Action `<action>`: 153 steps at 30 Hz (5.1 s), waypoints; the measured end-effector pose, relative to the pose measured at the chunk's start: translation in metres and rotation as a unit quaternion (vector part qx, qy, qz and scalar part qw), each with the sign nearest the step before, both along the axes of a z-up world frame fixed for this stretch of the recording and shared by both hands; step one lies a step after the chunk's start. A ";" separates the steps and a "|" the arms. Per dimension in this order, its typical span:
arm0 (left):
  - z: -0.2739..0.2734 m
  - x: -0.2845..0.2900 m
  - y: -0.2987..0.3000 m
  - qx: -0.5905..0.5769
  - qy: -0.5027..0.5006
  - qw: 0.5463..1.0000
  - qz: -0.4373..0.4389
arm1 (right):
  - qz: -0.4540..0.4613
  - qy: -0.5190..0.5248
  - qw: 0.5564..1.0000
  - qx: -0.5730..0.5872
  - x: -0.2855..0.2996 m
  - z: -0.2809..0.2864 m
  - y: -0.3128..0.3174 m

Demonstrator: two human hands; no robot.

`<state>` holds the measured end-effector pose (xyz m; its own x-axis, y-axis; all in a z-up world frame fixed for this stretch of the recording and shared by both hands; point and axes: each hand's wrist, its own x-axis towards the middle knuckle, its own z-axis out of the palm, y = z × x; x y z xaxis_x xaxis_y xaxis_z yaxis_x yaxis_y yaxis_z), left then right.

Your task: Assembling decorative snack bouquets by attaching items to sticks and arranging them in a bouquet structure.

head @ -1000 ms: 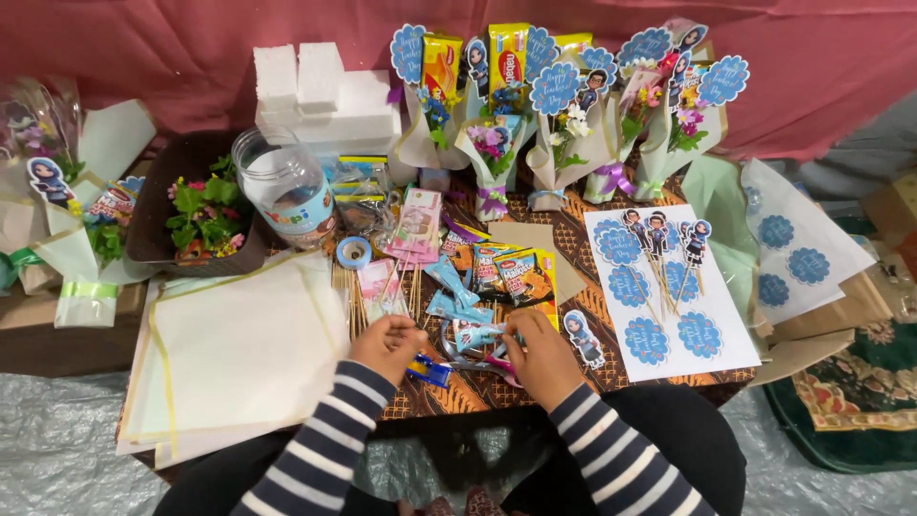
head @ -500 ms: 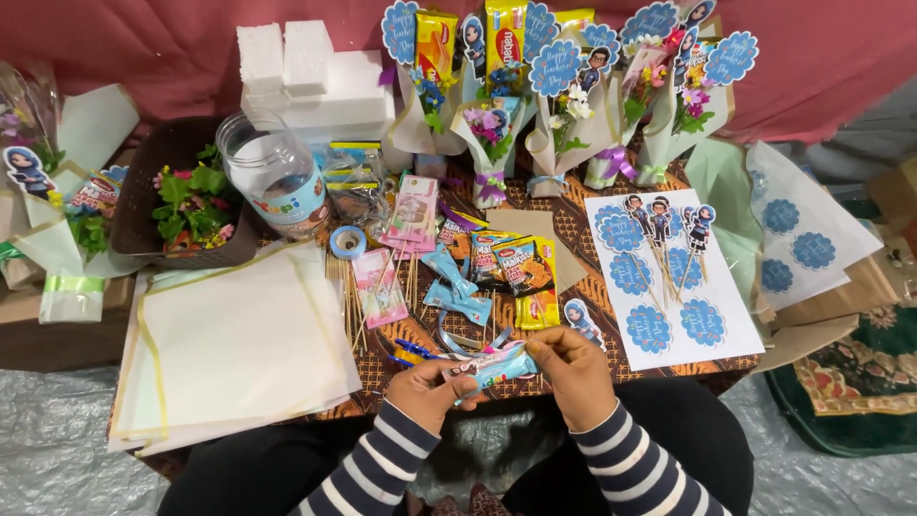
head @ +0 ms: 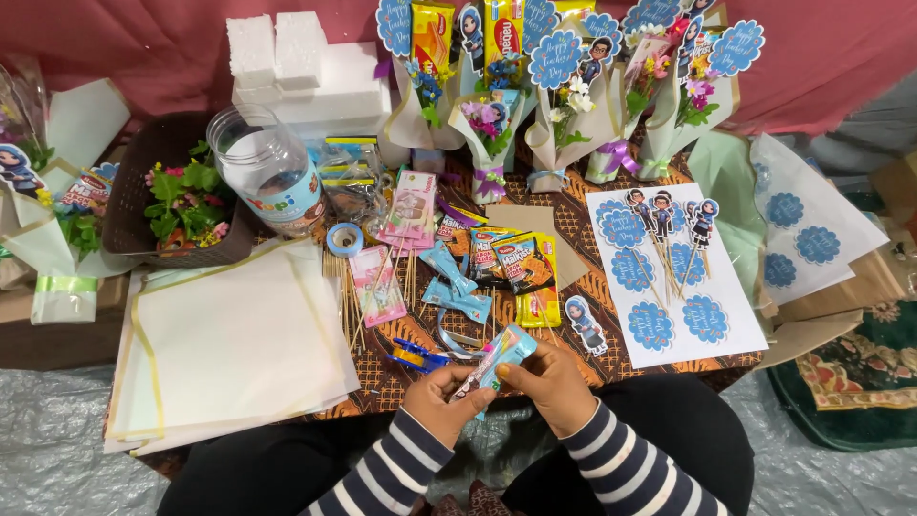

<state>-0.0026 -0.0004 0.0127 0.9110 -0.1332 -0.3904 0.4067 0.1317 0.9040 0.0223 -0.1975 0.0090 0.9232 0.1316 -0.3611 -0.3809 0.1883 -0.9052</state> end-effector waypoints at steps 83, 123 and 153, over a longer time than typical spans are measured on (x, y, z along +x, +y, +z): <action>0.064 0.053 0.184 -0.262 -0.052 0.890 0.369 | 0.204 -0.039 0.962 -0.176 -0.032 -0.062 0.226; 0.064 0.031 0.196 -0.327 0.051 0.879 0.342 | 0.283 -0.071 0.707 -0.644 0.096 -0.037 0.248; 0.010 0.047 0.146 -0.132 -0.013 0.980 0.149 | 0.121 -0.190 0.966 -0.128 -0.002 0.034 0.065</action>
